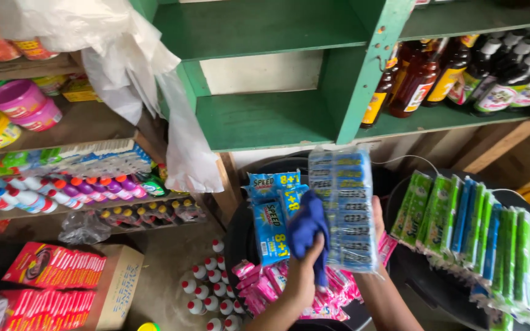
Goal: The person uses a blue cloth to wipe down several detergent packages before placing them onto a shelf.
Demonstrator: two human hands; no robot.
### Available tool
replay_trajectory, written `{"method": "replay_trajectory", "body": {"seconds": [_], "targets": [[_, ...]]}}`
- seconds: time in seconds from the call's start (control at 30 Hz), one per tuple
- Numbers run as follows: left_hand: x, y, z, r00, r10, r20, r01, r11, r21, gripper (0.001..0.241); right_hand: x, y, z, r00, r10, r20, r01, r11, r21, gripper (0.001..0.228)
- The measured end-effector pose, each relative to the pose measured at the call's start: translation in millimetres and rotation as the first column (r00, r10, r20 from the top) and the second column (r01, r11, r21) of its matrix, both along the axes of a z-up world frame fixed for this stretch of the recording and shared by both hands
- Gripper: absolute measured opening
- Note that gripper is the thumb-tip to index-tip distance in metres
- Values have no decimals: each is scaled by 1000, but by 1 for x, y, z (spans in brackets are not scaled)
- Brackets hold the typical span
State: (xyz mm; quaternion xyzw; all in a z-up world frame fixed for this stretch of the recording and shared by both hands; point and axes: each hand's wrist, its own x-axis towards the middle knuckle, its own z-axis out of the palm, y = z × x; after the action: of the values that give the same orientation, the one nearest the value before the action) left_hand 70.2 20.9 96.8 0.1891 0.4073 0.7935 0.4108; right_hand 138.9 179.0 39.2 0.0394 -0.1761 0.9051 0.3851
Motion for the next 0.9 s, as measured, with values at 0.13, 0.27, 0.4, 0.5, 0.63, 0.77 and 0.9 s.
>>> {"method": "replay_trajectory", "body": {"seconds": [0.13, 0.27, 0.4, 0.5, 0.63, 0.77, 0.9], "targets": [[-38, 20, 6, 907, -193, 374, 182, 981, 64, 50, 11, 10, 14, 931, 107, 348, -102, 994, -31, 67], [-52, 16, 15, 861, -242, 446, 207, 970, 127, 48, 15, -21, 89, 691, -63, 721, -164, 957, 241, 64], [-55, 9, 62, 908, -35, 418, 20, 999, 41, 47, 13, -76, 188, 484, -740, 466, -225, 410, 884, 97], [-53, 10, 72, 987, 80, 139, -89, 994, 66, 47, 5, -102, 194, 359, -915, 184, -375, 39, 926, 122], [-40, -11, 102, 944, 171, -282, -136, 981, 141, 46, -16, -75, 151, 542, -814, 208, 53, 280, 958, 133], [-35, -28, 139, 689, 146, -709, -41, 986, 163, 60, -12, -49, 101, 881, -401, 251, 206, 803, 560, 120], [-47, -14, 111, 561, 66, -825, 151, 972, 180, 64, -1, -9, 58, 944, -246, 219, 175, 938, 301, 98]]}}
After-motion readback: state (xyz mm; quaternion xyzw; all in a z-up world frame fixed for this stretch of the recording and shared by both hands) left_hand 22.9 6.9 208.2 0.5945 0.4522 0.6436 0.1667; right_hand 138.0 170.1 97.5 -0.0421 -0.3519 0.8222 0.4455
